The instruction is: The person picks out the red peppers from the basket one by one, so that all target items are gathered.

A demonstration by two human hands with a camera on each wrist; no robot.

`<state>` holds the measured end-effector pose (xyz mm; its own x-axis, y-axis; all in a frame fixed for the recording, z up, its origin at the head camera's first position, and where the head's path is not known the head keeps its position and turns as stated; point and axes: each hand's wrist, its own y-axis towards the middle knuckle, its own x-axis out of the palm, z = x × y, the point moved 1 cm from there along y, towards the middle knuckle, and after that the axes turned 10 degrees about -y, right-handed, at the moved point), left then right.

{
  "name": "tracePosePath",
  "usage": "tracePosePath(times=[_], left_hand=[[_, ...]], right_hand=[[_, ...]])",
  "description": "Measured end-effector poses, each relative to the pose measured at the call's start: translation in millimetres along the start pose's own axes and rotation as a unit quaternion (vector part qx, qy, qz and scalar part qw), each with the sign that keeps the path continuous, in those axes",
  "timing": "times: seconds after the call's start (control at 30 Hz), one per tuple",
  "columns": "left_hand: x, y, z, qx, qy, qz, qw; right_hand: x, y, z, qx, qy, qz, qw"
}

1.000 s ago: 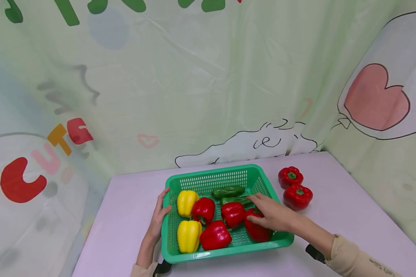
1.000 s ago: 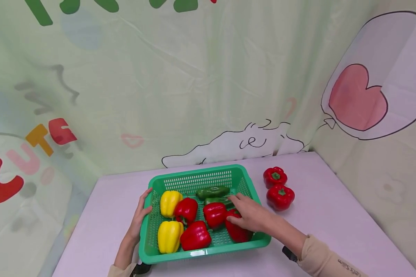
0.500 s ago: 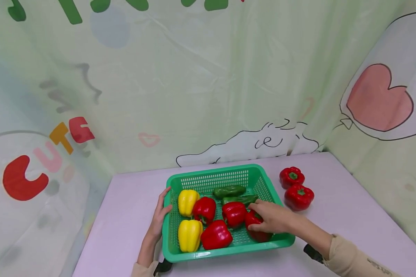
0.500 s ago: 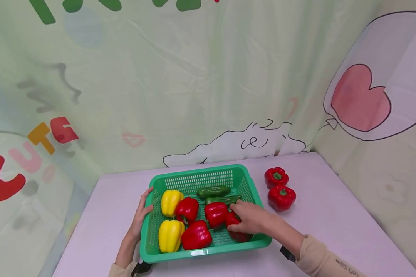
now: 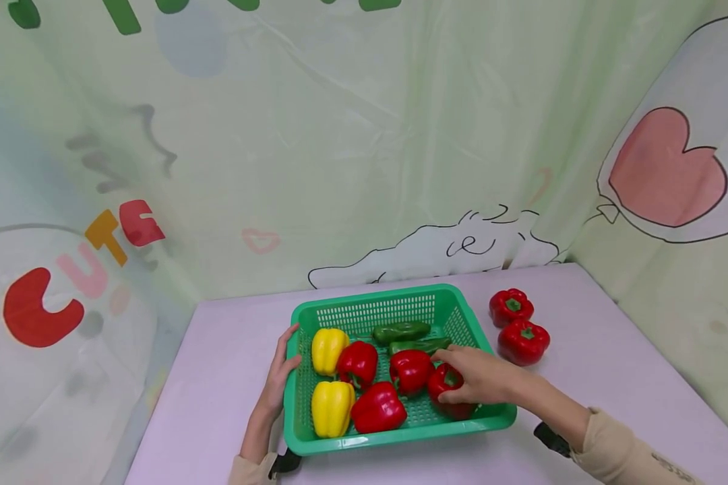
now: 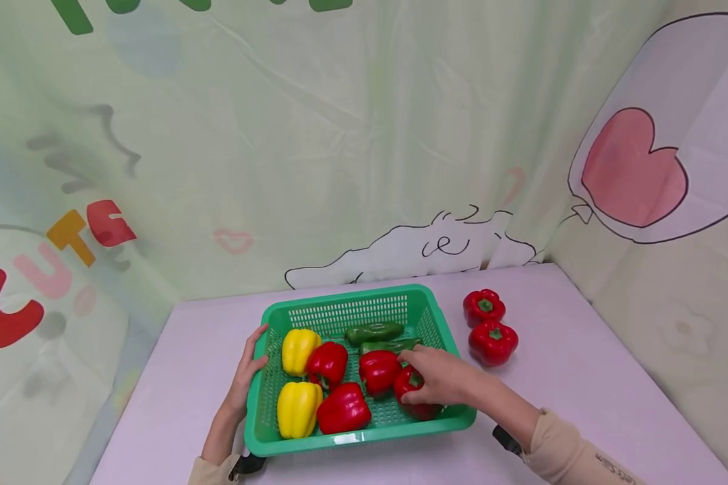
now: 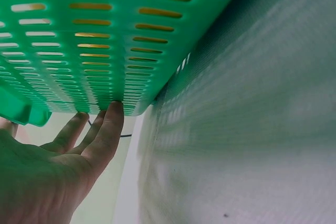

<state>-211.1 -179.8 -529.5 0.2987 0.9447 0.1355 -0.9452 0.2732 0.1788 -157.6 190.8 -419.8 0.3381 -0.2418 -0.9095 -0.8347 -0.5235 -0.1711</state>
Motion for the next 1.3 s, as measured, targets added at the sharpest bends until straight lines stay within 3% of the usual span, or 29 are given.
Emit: tracePosePath(times=[0.23,0.4,0.6,1.3], left_hand=[[0.3,-1.7,-1.1,-0.001,0.002,0.0,1.0],[0.5,-2.2,-1.5,0.0,0.0,-0.002,1.0],[0.4,-2.1,-1.7,-0.001,-0.003,-0.002,1.0],[0.6,0.2,-0.3,0.001,-0.004,0.0,1.0]], right_hand=[[-1.8,-5.0,1.0,0.015,0.011,-0.028,0.999],[-3.9,-9.8,4.8,0.0,0.018,-0.053,0.998],[-4.7,-9.3,6.6,-0.019,0.025,-0.05,0.998],[-14.9,-12.7,19.0,-0.032,0.061,0.091,0.993]])
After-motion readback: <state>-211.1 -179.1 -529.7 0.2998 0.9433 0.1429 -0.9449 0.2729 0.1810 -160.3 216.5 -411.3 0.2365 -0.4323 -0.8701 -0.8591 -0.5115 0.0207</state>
